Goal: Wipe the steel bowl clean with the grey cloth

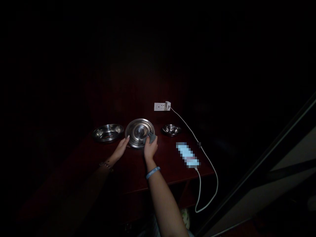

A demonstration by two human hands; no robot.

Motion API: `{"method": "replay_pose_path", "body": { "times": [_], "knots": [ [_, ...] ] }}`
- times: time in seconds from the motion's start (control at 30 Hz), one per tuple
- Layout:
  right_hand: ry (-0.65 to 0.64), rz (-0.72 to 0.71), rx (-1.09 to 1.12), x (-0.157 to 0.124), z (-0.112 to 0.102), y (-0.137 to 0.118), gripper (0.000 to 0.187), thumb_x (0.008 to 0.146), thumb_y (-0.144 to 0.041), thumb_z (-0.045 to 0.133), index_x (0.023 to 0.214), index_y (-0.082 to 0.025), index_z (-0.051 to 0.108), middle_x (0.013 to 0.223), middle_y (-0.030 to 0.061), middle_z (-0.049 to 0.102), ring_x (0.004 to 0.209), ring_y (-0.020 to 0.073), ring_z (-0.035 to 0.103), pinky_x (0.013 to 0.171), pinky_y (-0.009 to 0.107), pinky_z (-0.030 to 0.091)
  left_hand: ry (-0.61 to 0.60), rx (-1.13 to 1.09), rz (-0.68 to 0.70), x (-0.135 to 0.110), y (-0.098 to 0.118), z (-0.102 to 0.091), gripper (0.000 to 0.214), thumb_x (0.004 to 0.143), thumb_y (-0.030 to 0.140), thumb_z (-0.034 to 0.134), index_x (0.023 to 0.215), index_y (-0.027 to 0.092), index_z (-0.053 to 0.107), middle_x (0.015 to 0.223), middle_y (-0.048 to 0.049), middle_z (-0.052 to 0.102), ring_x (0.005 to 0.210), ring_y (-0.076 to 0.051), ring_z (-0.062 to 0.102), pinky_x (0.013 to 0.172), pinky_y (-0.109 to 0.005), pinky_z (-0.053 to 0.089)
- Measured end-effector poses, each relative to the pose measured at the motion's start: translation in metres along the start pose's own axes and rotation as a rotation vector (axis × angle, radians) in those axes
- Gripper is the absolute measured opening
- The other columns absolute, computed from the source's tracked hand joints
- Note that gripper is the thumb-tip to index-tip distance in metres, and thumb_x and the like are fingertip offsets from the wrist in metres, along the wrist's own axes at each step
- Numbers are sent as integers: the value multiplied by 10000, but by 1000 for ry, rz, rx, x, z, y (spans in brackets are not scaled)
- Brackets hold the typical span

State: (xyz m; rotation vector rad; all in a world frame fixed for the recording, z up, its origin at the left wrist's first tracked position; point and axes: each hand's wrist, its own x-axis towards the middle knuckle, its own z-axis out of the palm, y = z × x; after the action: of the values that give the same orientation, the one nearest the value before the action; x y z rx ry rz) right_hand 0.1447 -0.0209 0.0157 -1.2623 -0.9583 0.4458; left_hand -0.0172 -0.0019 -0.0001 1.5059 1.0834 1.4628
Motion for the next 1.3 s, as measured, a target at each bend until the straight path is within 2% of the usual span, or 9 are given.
{"method": "replay_pose_path", "body": {
  "times": [0.2, 0.4, 0.63, 0.77, 0.87, 0.97, 1.13, 1.23, 1.3],
  "knots": [
    [-2, 3, -37, 1, 1, 4, 269, 868, -439, 571, 1031, -230, 619, 989, 76, 773, 916, 251, 723, 798, 324, 528, -45, -82, 34, 1, 1, 8, 650, 714, 648, 743, 1110, 135, 694, 1159, -143, 783, 1146, -304, 695, 1066, -462, 499],
    [-30, -10, -33, 1, 3, 6, 267, 853, -446, 574, 1016, -237, 610, 978, 75, 769, 897, 255, 724, 798, 333, 530, -17, -70, 19, 8, -11, 5, 528, 679, 550, 759, 1008, 141, 705, 1128, -149, 789, 1100, -319, 708, 1052, -487, 504],
    [-38, 2, 61, 2, 6, 9, 252, 850, -442, 573, 988, -233, 606, 974, 72, 778, 891, 241, 722, 802, 330, 541, -13, -70, 29, 11, -6, 6, 398, 702, 436, 723, 991, 163, 701, 1132, -131, 787, 1121, -308, 693, 1048, -460, 504],
    [-46, 10, 33, 2, 5, 8, 255, 861, -450, 565, 982, -229, 605, 952, 73, 776, 895, 244, 715, 804, 323, 530, -2, -73, 15, 11, -4, 5, 294, 709, 338, 696, 952, 175, 676, 1068, -114, 783, 1070, -273, 692, 990, -411, 527],
    [-44, 37, -42, 3, 3, 9, 282, 872, -453, 554, 1028, -225, 611, 977, 83, 774, 921, 256, 717, 807, 325, 521, -27, -56, -32, 10, -5, 4, 196, 723, 324, 672, 862, 190, 637, 852, -60, 757, 805, -215, 685, 788, -356, 561],
    [-37, 62, -114, 3, 2, 12, 317, 871, -456, 563, 1092, -237, 625, 1001, 79, 775, 921, 261, 726, 807, 331, 524, -35, -38, -60, 9, -7, 3, 179, 721, 354, 661, 779, 197, 599, 666, 1, 660, 605, -166, 594, 626, -309, 514],
    [-18, 56, -112, 5, 2, 17, 308, 859, -439, 585, 1084, -237, 646, 991, 82, 776, 909, 271, 729, 801, 348, 533, -30, -39, -34, 9, -7, 1, 236, 708, 389, 662, 834, 190, 642, 746, -30, 701, 764, -204, 658, 735, -324, 532],
    [-7, 46, -52, 7, 3, 19, 264, 848, -410, 601, 1038, -232, 646, 965, 77, 778, 894, 261, 728, 779, 335, 535, -13, -2, -72, 6, -6, 2, 303, 733, 453, 658, 868, 182, 658, 712, -21, 689, 708, -208, 650, 701, -336, 538],
    [-4, 53, -19, 8, 5, 20, 233, 839, -397, 610, 998, -231, 647, 941, 67, 777, 877, 252, 725, 766, 325, 536, 14, -9, -93, 4, -4, 7, 357, 755, 469, 652, 946, 168, 675, 797, -41, 729, 736, -219, 673, 709, -348, 554]
  ]
}}
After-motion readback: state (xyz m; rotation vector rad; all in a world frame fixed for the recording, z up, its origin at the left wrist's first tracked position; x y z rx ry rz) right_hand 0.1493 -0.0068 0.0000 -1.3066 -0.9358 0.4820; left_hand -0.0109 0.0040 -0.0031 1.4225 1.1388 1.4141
